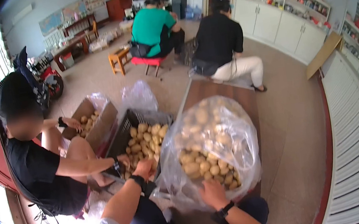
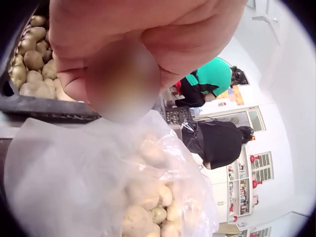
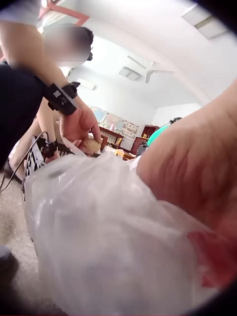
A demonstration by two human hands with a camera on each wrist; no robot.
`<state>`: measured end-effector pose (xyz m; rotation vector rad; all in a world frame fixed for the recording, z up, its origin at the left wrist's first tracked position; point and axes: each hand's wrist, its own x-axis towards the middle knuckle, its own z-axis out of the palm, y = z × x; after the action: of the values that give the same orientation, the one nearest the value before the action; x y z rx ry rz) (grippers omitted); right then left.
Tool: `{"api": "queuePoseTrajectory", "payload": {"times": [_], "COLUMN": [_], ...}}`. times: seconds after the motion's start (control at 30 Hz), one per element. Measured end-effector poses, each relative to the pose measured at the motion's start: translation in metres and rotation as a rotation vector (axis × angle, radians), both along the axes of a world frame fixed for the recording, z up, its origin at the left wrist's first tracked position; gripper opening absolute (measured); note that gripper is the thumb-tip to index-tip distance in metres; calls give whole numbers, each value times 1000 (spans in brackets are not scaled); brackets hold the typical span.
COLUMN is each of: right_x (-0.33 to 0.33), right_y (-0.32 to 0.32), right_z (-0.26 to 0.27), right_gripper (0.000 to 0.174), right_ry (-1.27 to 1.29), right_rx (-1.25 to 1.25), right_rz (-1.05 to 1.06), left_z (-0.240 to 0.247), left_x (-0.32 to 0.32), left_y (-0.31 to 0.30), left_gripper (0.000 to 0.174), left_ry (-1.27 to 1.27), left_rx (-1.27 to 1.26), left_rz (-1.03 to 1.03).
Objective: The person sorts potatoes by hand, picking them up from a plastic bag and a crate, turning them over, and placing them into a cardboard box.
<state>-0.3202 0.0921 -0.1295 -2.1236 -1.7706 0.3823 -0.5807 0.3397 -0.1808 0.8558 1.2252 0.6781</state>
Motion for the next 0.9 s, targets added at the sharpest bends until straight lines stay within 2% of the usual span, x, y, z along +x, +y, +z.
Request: {"api": "queuePoseTrajectory", "payload": {"times": [0.03,0.1,0.13,0.17,0.2,0.27,0.33,0.4,0.47,0.5,0.57,0.6,0.7,0.77,0.8,0.87,0.9], "right_x": [-2,-8,-10,-12,-13,-9,-8,-6,-10,-12,-15,-16,-19,-20,-21,-24,-24], "right_y": [-1,5,6,5,1,2,2,2,2,2,-1,-2,-7,-9,-11,-10,-13], "right_z": [4,26,30,30,29,18,4,-11,-8,-7,-1,1,-2,-5,-6,5,9], "right_gripper": [48,55,55,56,56,53,50,42,35,29,27,26,24,23,22,21,20], "right_ry": [14,-3,-10,-50,-87,-57,-22,46,40,35,72,108,115,99,82,89,89], "right_rx": [-21,-351,-341,-365,-395,-404,-419,-323,-284,-243,-211,-177,-198,-188,-178,-174,-166], "right_rz": [-26,-41,-43,-19,5,30,57,41,26,9,45,82,130,154,179,201,222], "left_z": [-1,18,19,20,19,12,4,-3,-15,-21,-27,-30,-45,-36,-35,24,33], "left_x": [1,-2,-4,-6,-9,-16,-19,-25,-34,-33,-28,-29,-41,-42,-35,-4,1], "left_y": [2,-3,-2,0,0,2,5,7,10,13,18,20,26,23,19,-13,-21], "left_gripper": [21,25,26,26,15,21,19,17,12,12,11,11,12,15,15,24,24], "left_ry": [48,172,225,217,253,311,346,381,545,546,513,513,706,819,820,232,234], "left_rx": [-65,-119,-171,-165,-179,-204,-205,-205,7,6,-254,-254,49,257,256,-103,-102], "left_rz": [78,89,108,109,113,104,90,76,-203,-204,46,45,-376,-663,-670,33,2]}}
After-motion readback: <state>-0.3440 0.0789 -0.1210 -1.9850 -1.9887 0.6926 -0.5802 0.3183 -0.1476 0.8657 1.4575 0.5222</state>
